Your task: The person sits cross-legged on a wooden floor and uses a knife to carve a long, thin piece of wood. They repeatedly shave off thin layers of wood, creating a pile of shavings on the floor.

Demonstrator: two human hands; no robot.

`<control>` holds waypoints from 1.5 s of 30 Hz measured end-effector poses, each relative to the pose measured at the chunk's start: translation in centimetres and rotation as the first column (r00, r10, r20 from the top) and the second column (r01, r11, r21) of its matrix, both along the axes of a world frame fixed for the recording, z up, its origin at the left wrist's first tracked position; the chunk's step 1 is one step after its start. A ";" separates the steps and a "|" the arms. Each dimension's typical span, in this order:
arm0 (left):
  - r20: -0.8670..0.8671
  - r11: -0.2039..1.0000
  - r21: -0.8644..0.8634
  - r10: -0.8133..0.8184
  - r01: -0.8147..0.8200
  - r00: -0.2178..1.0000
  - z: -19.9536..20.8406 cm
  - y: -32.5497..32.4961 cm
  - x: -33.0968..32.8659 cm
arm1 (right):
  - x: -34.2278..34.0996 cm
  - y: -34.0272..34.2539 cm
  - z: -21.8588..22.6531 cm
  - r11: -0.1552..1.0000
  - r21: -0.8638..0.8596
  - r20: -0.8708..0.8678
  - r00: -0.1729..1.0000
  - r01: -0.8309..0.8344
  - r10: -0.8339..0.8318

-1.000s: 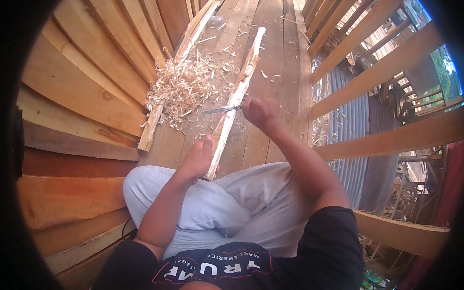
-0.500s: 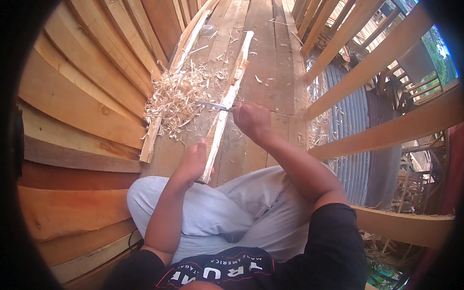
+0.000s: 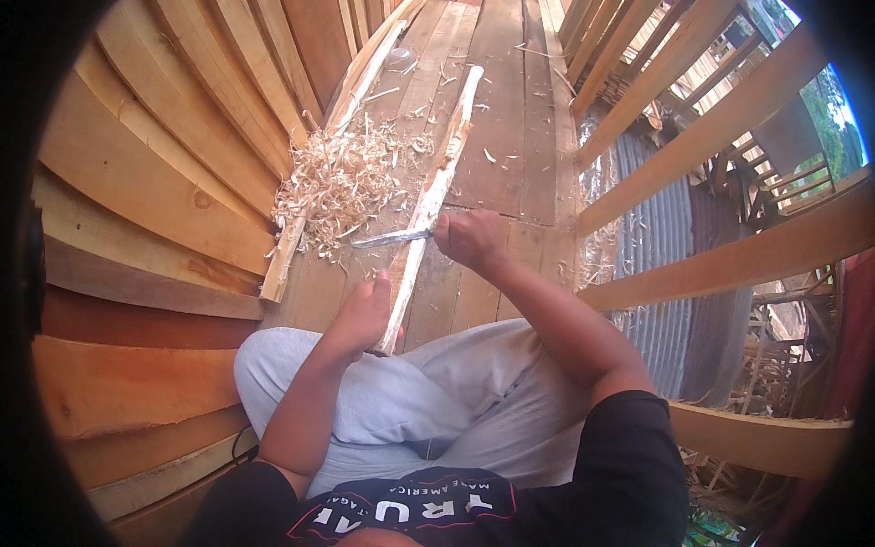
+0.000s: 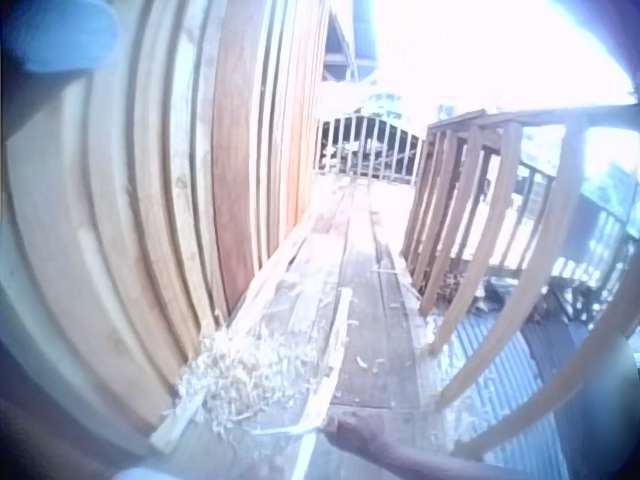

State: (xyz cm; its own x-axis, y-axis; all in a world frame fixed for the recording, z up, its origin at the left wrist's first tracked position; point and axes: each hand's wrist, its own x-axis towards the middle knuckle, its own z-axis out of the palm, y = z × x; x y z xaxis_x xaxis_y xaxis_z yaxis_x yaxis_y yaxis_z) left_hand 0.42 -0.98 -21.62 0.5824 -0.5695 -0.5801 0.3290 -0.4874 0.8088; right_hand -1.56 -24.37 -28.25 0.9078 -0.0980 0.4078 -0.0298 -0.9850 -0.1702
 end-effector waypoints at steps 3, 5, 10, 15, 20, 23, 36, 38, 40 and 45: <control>-0.010 1.000 0.007 0.025 -0.025 1.000 -0.3 0.1 -0.2 | 1.7 -0.8 0.3 0.968 -0.001 0.022 0.968 0.251 -0.251; -0.016 0.999 0.000 0.032 -0.032 0.999 -0.3 0.2 -0.1 | 0.8 -0.3 -0.2 0.998 -0.011 0.027 0.998 0.061 -0.061; -0.026 1.000 0.010 0.026 -0.026 0.999 0.6 0.0 -0.5 | 1.2 -0.2 0.0 0.946 0.014 -0.048 0.945 0.323 -0.322; -0.002 1.000 0.018 -0.002 0.002 1.000 0.6 0.1 -0.7 | 1.3 -1.5 -0.7 0.967 0.010 0.023 0.966 0.256 -0.256; -0.010 1.000 0.012 -0.027 0.027 1.000 0.6 0.2 -1.1 | 1.4 -3.6 -0.6 0.995 -0.039 0.174 0.981 0.092 -0.084; 0.089 0.999 -0.047 -0.004 0.008 0.996 -0.8 0.8 0.7 | 1.9 0.0 0.6 0.960 0.082 -0.080 0.962 0.269 -0.262; 0.025 1.000 -0.023 -0.002 0.002 1.000 0.1 0.3 -0.5 | 2.0 -3.3 -0.4 0.818 0.465 -0.533 0.845 0.339 -0.046; 0.044 1.000 0.006 -0.028 0.028 0.999 0.5 0.3 -0.5 | 1.8 -2.2 -1.0 0.910 0.298 -0.327 0.926 0.289 -0.187; 0.087 0.999 0.007 -0.036 0.035 0.996 -0.8 0.4 -0.2 | 1.7 -1.4 -0.8 0.911 0.260 -0.228 0.937 0.320 -0.264; 0.058 0.998 0.045 -0.046 0.044 0.997 -0.3 0.5 0.0 | 1.6 -0.1 1.4 0.910 0.139 -0.263 0.901 0.390 -0.346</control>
